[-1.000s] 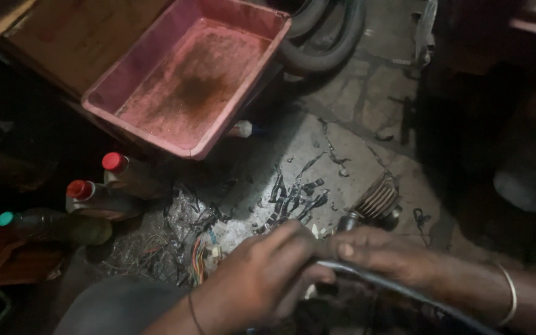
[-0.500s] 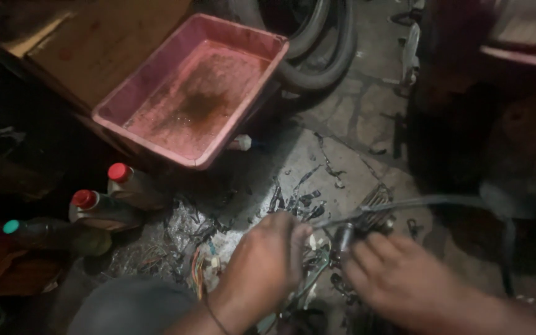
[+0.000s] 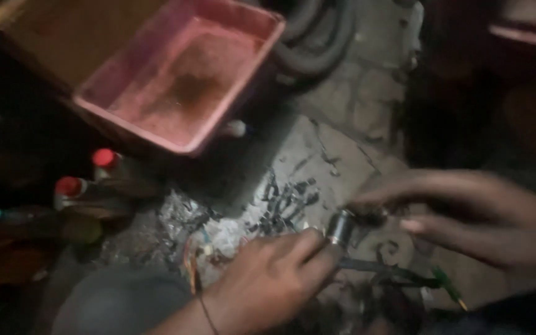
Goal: The recorder is manipulating a motorcycle wiring harness and inspecting a cylinder head.
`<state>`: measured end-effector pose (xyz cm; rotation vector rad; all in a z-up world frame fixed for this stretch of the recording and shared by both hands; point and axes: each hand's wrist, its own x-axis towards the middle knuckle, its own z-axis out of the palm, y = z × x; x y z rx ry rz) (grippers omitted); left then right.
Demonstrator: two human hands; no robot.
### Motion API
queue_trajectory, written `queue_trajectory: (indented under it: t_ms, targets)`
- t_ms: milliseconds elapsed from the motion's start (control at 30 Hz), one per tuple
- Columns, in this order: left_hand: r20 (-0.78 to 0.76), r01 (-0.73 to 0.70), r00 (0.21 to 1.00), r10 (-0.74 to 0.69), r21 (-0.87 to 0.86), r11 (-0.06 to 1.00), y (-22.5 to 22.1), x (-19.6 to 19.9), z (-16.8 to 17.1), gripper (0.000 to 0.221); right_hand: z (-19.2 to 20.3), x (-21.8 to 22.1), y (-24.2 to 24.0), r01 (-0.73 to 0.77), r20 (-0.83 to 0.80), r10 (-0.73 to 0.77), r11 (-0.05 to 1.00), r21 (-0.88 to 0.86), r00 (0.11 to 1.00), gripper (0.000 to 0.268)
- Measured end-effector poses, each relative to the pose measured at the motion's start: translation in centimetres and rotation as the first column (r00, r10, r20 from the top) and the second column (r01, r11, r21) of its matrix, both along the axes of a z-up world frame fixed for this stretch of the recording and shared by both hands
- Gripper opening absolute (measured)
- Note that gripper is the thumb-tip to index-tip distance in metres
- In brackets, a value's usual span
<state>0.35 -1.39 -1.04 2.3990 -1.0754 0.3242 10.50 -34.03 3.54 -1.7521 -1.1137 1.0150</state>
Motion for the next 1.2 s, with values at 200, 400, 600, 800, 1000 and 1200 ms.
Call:
queue_trajectory:
  t_ms: [200, 400, 600, 800, 1000, 1200]
  targets:
    - [-0.081, 0.145, 0.985, -0.151, -0.076, 0.986, 0.2, 0.4, -0.7, 0.020, -8.3, -0.3, 6.4, -0.060, -0.342, 0.130, 0.977, 0.206, 0.931, 0.055]
    - [-0.262, 0.186, 0.944, -0.200, -0.076, 0.980, 0.8, 0.7, -1.1, 0.022, -7.8, -0.1, 6.0, -0.045, -0.517, 0.019, 0.998, -0.038, 0.856, 0.023]
    - [-0.227, 0.149, 0.964, -0.139, 0.030, 0.988, 1.5, 1.3, -1.2, 0.027, -5.2, 0.4, 4.7, 0.090, -0.030, -0.087, 0.992, 0.093, 0.996, 0.017]
    - [-0.110, 0.155, 0.983, -0.147, 0.067, 0.986, 1.7, 0.5, -2.3, 0.015, -5.8, 0.0, 4.8, 0.173, 0.503, -0.035, 0.958, -0.230, 0.864, 0.034]
    - [0.105, 0.269, 0.958, -0.267, -0.012, 0.963, 1.6, 0.1, -1.6, 0.017, -5.3, -1.7, 4.3, 0.412, 0.396, -0.312, 0.889, -0.199, 0.864, 0.049]
    - [0.185, 0.344, 0.922, -0.339, 0.008, 0.939, 2.1, 0.0, -1.9, 0.020, -4.9, -3.4, 5.2, -0.008, -0.129, -0.017, 0.982, -0.190, 0.991, 0.043]
